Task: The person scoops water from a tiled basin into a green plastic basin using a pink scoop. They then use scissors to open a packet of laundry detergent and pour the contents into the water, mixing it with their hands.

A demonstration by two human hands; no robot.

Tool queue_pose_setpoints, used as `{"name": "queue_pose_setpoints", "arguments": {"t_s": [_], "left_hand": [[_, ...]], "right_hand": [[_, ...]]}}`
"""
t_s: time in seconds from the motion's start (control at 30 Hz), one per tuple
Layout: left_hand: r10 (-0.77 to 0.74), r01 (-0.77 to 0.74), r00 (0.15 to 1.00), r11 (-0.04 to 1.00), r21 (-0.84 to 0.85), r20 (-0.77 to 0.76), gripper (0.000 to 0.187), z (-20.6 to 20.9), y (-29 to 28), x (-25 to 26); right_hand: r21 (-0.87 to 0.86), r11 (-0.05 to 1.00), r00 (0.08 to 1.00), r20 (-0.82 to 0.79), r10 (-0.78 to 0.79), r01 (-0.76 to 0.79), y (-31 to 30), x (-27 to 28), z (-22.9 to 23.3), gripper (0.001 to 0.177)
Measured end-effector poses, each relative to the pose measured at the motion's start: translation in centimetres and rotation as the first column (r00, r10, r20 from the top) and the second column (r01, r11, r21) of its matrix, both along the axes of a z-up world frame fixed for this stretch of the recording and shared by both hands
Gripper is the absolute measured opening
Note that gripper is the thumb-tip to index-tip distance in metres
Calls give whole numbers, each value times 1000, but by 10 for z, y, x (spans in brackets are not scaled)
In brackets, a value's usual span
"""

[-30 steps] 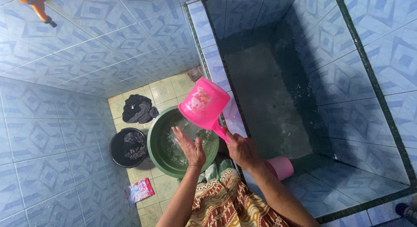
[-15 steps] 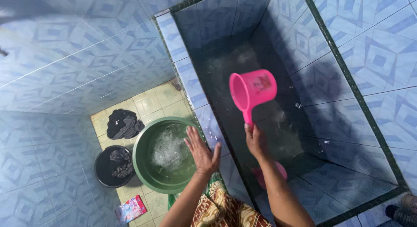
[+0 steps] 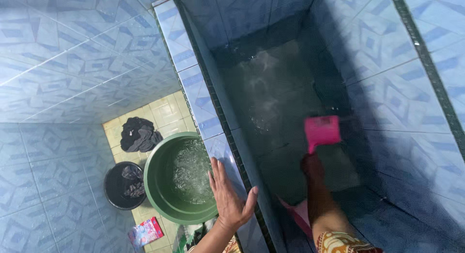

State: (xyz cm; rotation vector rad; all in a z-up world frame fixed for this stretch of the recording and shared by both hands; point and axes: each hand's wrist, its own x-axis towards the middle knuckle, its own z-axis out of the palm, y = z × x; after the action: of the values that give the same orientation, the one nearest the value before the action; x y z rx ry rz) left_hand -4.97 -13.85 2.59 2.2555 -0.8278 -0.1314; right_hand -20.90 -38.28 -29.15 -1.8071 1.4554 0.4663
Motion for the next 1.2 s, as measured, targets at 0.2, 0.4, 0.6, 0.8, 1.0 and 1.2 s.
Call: {"name": "queue_pose_setpoints", "arguments": {"t_s": [0.2,0.4,0.6,0.8,1.0,1.2], "left_hand": [[1,-1,1000,999,35,5,104,-4,-1,2],[-10,11,1000,999,40,-21,96,-6,1,1],[38,-54,997,967,-249,-68,91,-5,6,4],[67,-136,974,938,-319,-218,94,8,37,15],[253,-267,963,942,-206,-91,89,12,91,40],[406,-433,901,848,-305,-151,92,4,146,67]], "right_hand": [[534,775,780,303,-548,337,26,25,-9,45],[943,285,358,210,-910,170,55,6,54,51],[850,526,449,457,-768,33,62,5,161,47],[733,680,512,597,-618,-35,83,13,289,41],[59,958,535,838,105,-281,128,37,359,30],[-197,935,656,670,348,-295,181,73,374,33]]}}
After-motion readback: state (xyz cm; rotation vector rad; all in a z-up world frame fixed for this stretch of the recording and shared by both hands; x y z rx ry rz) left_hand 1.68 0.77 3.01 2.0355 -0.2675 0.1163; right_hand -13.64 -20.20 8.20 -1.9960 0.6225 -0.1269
